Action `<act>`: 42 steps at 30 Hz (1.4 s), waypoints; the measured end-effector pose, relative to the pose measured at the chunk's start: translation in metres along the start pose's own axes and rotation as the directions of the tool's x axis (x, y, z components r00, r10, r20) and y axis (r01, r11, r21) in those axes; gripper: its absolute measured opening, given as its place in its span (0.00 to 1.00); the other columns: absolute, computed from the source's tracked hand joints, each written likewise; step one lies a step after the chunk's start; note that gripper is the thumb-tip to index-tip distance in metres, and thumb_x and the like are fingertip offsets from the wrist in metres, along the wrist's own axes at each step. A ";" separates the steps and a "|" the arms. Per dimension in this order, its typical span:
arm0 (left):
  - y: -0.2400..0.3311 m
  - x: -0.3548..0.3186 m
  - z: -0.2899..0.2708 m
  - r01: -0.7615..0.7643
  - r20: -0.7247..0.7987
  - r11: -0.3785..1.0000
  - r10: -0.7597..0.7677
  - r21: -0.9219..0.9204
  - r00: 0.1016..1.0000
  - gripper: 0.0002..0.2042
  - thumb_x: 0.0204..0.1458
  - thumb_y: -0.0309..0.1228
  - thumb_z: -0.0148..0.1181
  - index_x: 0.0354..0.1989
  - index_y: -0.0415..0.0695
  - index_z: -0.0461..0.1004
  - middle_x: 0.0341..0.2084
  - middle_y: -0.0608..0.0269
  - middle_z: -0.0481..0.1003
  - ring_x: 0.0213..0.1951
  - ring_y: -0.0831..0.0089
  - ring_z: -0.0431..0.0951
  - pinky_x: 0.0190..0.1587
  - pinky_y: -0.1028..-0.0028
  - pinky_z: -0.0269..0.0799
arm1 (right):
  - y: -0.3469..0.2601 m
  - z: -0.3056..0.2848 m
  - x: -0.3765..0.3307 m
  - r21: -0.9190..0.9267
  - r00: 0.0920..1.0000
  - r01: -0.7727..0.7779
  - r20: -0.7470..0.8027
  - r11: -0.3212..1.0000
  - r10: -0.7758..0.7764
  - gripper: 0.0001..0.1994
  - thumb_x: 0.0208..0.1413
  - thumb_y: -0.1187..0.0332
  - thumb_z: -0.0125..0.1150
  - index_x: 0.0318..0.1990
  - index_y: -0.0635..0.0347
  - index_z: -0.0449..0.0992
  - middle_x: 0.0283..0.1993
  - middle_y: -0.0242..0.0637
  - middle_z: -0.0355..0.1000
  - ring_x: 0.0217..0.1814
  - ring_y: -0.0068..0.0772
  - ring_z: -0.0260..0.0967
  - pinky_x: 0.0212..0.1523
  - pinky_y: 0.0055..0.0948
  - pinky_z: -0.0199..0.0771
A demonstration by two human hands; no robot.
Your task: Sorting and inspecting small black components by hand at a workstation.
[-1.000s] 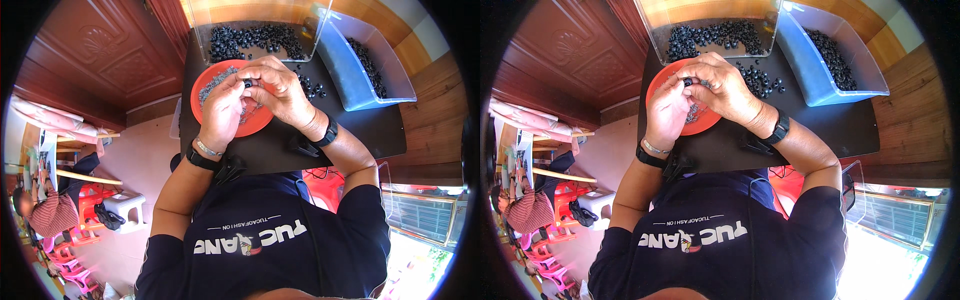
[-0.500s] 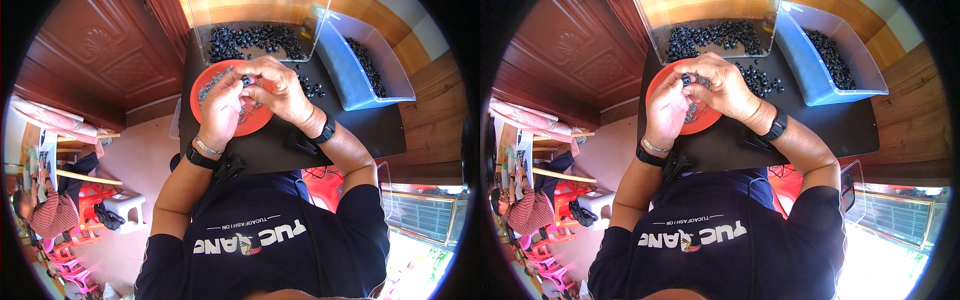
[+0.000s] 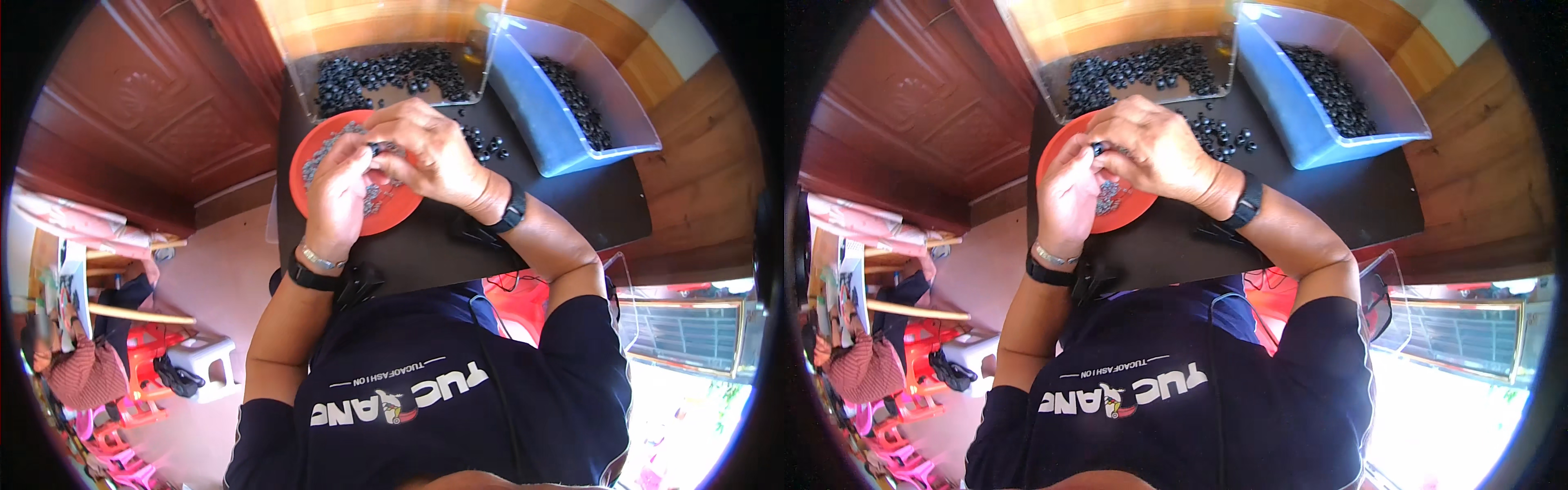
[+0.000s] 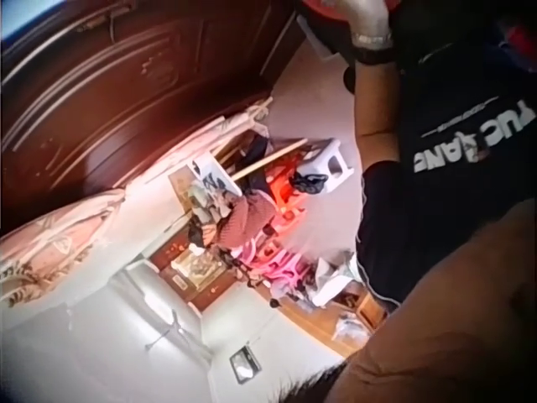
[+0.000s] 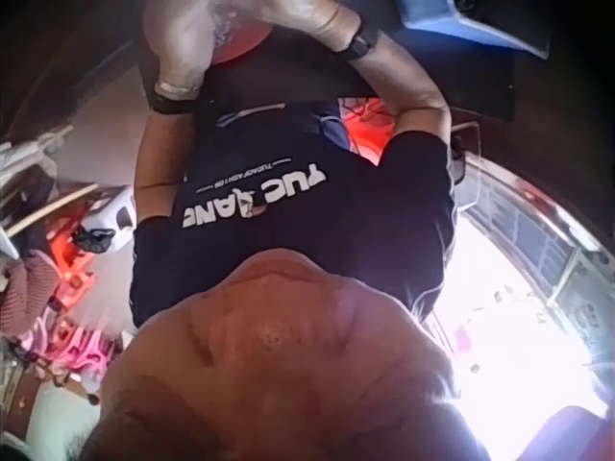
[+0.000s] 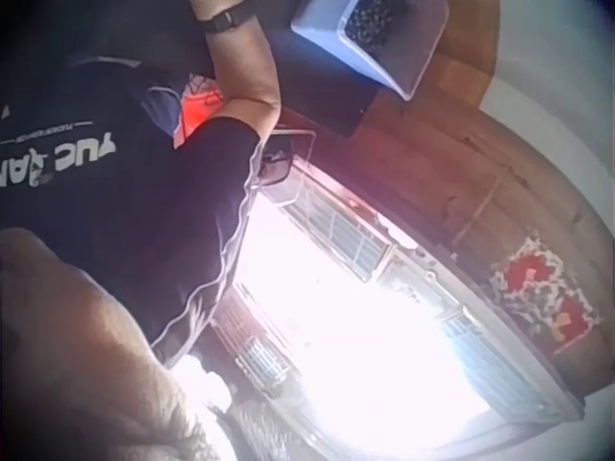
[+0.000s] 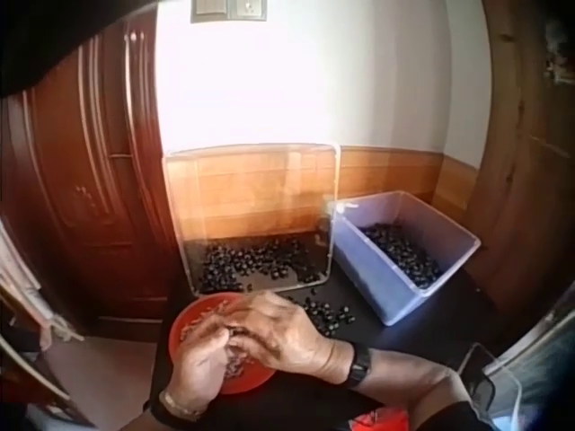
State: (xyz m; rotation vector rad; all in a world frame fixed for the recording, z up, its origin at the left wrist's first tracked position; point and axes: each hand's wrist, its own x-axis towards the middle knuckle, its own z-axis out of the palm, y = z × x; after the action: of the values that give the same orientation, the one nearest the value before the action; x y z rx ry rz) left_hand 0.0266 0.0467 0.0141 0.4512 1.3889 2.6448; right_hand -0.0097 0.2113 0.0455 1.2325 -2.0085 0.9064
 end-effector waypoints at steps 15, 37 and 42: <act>-0.001 0.000 -0.007 0.061 -0.088 0.998 -0.063 -0.021 0.994 0.12 0.60 0.36 0.45 0.41 0.41 0.70 0.33 0.63 0.73 0.33 0.73 0.74 0.37 0.75 0.67 | -0.002 -0.031 0.019 -0.265 0.980 0.025 -0.186 0.964 -0.076 0.13 0.41 0.71 0.70 0.36 0.59 0.76 0.36 0.39 0.74 0.40 0.42 0.72 0.41 0.35 0.73; 0.001 0.004 -0.010 0.068 -0.166 0.998 -0.065 0.011 0.984 0.08 0.59 0.34 0.48 0.36 0.43 0.71 0.29 0.64 0.74 0.31 0.72 0.76 0.34 0.76 0.67 | 0.077 -0.062 -0.004 -0.310 0.750 -0.511 0.294 0.802 0.592 0.07 0.51 0.69 0.60 0.36 0.60 0.78 0.30 0.38 0.76 0.32 0.31 0.73 0.36 0.28 0.72; 0.001 0.003 -0.011 0.071 -0.157 0.997 -0.066 0.021 0.985 0.08 0.59 0.33 0.48 0.35 0.43 0.71 0.29 0.64 0.74 0.31 0.72 0.76 0.34 0.77 0.67 | 0.101 -0.047 -0.019 -0.210 0.650 -0.588 0.451 0.781 0.611 0.09 0.49 0.67 0.63 0.37 0.59 0.79 0.29 0.38 0.75 0.32 0.29 0.72 0.36 0.27 0.72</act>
State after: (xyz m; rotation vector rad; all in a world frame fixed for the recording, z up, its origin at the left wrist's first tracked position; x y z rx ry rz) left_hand 0.0202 0.0384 0.0097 0.1981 1.4552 2.6587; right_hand -0.0882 0.2926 0.0343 0.8057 -2.9537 0.8750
